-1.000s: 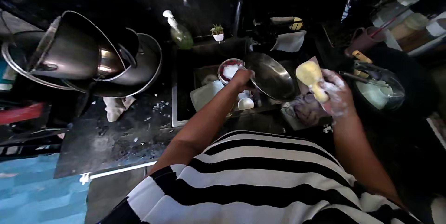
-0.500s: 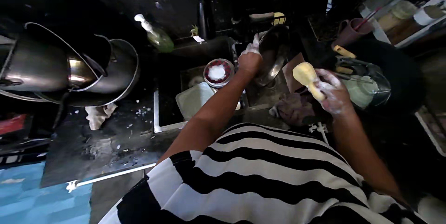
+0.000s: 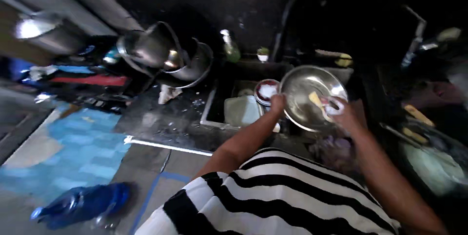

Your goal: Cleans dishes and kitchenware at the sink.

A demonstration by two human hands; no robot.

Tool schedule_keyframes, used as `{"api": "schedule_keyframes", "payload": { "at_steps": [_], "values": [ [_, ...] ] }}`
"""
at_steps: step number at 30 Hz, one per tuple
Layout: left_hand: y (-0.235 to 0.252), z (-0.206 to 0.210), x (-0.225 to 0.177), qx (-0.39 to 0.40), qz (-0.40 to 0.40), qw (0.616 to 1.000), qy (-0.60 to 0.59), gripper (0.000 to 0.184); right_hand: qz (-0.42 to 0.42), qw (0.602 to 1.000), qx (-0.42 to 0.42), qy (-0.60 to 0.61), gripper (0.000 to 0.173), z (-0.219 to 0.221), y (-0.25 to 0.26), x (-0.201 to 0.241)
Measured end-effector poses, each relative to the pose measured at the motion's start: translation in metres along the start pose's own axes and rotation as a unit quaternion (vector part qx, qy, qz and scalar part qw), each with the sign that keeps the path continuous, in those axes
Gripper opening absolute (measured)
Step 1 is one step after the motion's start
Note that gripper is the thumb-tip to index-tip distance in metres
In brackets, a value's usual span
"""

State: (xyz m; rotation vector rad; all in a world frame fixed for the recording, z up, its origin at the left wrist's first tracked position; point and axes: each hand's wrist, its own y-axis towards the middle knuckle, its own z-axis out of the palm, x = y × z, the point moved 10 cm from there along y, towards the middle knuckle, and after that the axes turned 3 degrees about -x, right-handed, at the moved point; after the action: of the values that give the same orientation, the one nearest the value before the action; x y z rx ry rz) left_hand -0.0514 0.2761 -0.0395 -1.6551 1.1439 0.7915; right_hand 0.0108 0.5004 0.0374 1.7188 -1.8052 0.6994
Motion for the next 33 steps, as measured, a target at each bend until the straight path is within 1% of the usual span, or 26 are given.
{"api": "schedule_keyframes", "payload": {
  "at_steps": [2,4,5,6,7,9,11,13,14,16,17,18,19,21,22,23,25,26,27,28,30,32,33],
  "values": [
    [-0.006,-0.022,0.015,0.001,-0.011,0.994,-0.111,0.035,-0.017,0.995,0.071,-0.064,0.041,0.038,0.012,0.029],
    [-0.009,-0.046,0.022,-0.001,-0.019,0.973,-0.231,0.037,-0.027,0.979,0.168,-0.112,0.047,0.095,0.010,0.062],
    [-0.009,-0.057,0.026,-0.002,-0.031,0.967,-0.254,0.038,-0.048,0.971,0.200,-0.124,0.048,0.123,0.007,0.085],
    [-0.011,-0.067,0.033,-0.003,-0.048,0.965,-0.258,0.037,-0.072,0.966,0.214,-0.129,0.048,0.148,0.006,0.107],
    [-0.015,-0.078,0.039,-0.004,-0.060,0.966,-0.252,0.034,-0.088,0.965,0.215,-0.126,0.049,0.168,0.010,0.127],
    [-0.027,-0.108,0.043,-0.003,-0.049,0.978,-0.203,0.038,-0.101,0.967,0.197,-0.126,0.050,0.195,0.031,0.158],
    [-0.035,-0.138,0.041,-0.003,-0.029,0.987,-0.156,0.046,-0.105,0.969,0.157,-0.158,0.051,0.203,0.054,0.182],
    [-0.034,-0.169,0.039,0.009,-0.010,0.986,-0.165,0.055,-0.113,0.973,0.126,-0.156,0.048,0.213,0.064,0.206],
    [-0.030,-0.183,0.043,0.010,-0.011,0.983,-0.184,0.053,-0.121,0.974,0.130,-0.142,0.046,0.222,0.059,0.219],
    [-0.025,-0.212,0.053,0.011,-0.046,0.977,-0.208,0.038,-0.146,0.967,0.172,-0.120,0.044,0.246,0.042,0.244],
    [-0.023,-0.224,0.057,0.014,-0.055,0.976,-0.212,0.037,-0.162,0.963,0.179,-0.119,0.044,0.255,0.039,0.253],
    [-0.023,-0.234,0.057,0.026,-0.052,0.974,-0.220,0.042,-0.166,0.963,0.171,-0.123,0.043,0.259,0.047,0.259],
    [-0.024,-0.241,0.056,0.040,-0.046,0.971,-0.230,0.049,-0.153,0.969,0.149,-0.127,0.042,0.260,0.060,0.261],
    [-0.022,-0.245,0.060,0.042,-0.038,0.967,-0.248,0.045,-0.109,0.979,0.094,-0.145,0.041,0.252,0.082,0.259],
    [-0.017,-0.247,0.063,0.044,-0.028,0.966,-0.253,0.050,-0.105,0.980,0.083,-0.149,0.042,0.252,0.084,0.263],
    [-0.012,-0.252,0.064,0.048,-0.020,0.967,-0.251,0.057,-0.118,0.978,0.085,-0.147,0.042,0.257,0.076,0.271],
    [0.004,-0.267,0.064,0.035,-0.011,0.968,-0.250,0.057,-0.186,0.970,0.093,-0.127,0.039,0.274,0.055,0.298],
    [0.011,-0.272,0.063,0.034,0.001,0.965,-0.261,0.062,-0.212,0.965,0.092,-0.126,0.036,0.279,0.054,0.304],
    [0.017,-0.274,0.061,0.042,0.019,0.963,-0.267,0.069,-0.218,0.961,0.092,-0.140,0.036,0.279,0.061,0.306],
    [0.022,-0.274,0.057,0.050,0.039,0.961,-0.268,0.074,-0.215,0.959,0.084,-0.165,0.038,0.273,0.075,0.302],
    [0.026,-0.275,0.054,0.040,0.059,0.958,-0.279,0.077,-0.189,0.950,0.054,-0.242,0.040,0.250,0.111,0.282],
    [0.034,-0.284,0.054,0.011,0.061,0.952,-0.299,0.077,-0.146,0.936,0.031,-0.320,0.034,0.223,0.131,0.258],
    [0.038,-0.289,0.057,-0.011,0.050,0.948,-0.315,0.075,-0.124,0.929,0.034,-0.348,0.031,0.214,0.131,0.247]
  ]
}}
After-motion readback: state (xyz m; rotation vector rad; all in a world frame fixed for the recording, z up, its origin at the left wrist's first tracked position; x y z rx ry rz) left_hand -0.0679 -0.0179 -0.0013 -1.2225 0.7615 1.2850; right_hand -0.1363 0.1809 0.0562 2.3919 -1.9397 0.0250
